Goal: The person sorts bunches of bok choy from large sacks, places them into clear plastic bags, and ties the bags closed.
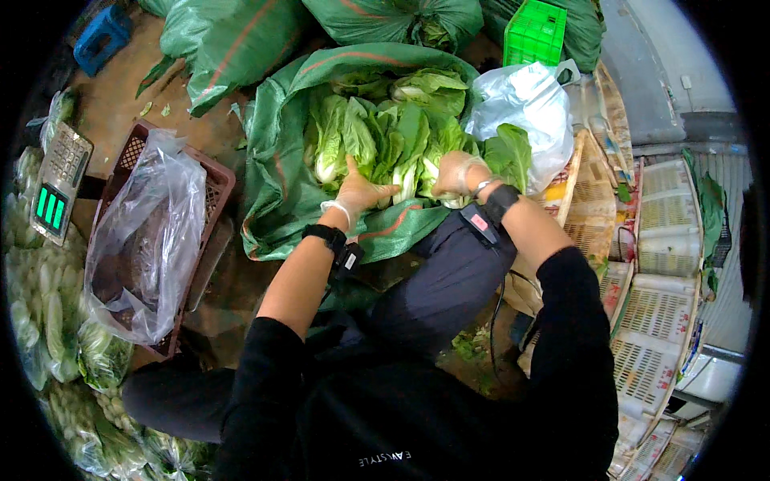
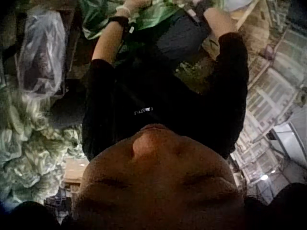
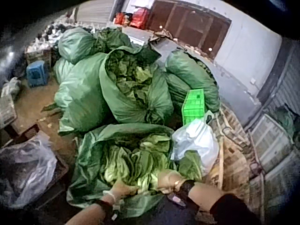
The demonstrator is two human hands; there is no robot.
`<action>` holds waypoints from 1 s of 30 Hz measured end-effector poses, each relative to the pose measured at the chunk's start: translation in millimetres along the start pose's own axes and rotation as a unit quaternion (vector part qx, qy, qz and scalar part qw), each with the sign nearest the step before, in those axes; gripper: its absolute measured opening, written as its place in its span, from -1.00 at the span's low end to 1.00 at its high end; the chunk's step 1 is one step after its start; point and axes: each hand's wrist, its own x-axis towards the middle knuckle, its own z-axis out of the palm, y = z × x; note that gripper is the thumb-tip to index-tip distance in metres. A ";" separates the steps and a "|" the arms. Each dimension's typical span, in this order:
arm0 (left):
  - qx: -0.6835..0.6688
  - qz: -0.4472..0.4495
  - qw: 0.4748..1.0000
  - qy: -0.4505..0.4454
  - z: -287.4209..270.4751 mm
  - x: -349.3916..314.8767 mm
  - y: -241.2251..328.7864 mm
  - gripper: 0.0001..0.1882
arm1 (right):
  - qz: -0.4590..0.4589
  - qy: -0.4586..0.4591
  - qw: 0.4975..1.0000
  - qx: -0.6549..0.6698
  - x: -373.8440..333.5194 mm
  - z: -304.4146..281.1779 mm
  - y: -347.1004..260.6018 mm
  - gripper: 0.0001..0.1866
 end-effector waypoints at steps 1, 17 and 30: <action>0.055 -0.025 0.998 -0.009 -3.4 3.5 -0.8 0.12 | 0.035 -0.045 0.991 0.118 -14.2 -25.8 -11.3 -0.63; -0.588 -0.007 0.786 -0.190 -15.6 15.1 -45.5 -0.49 | -0.138 0.129 0.780 0.597 -52.4 -20.6 39.9 -0.68; -0.566 0.010 0.773 -0.285 -21.6 13.4 -62.7 -0.34 | 0.076 0.146 0.564 0.809 -6.6 48.7 -108.6 -0.66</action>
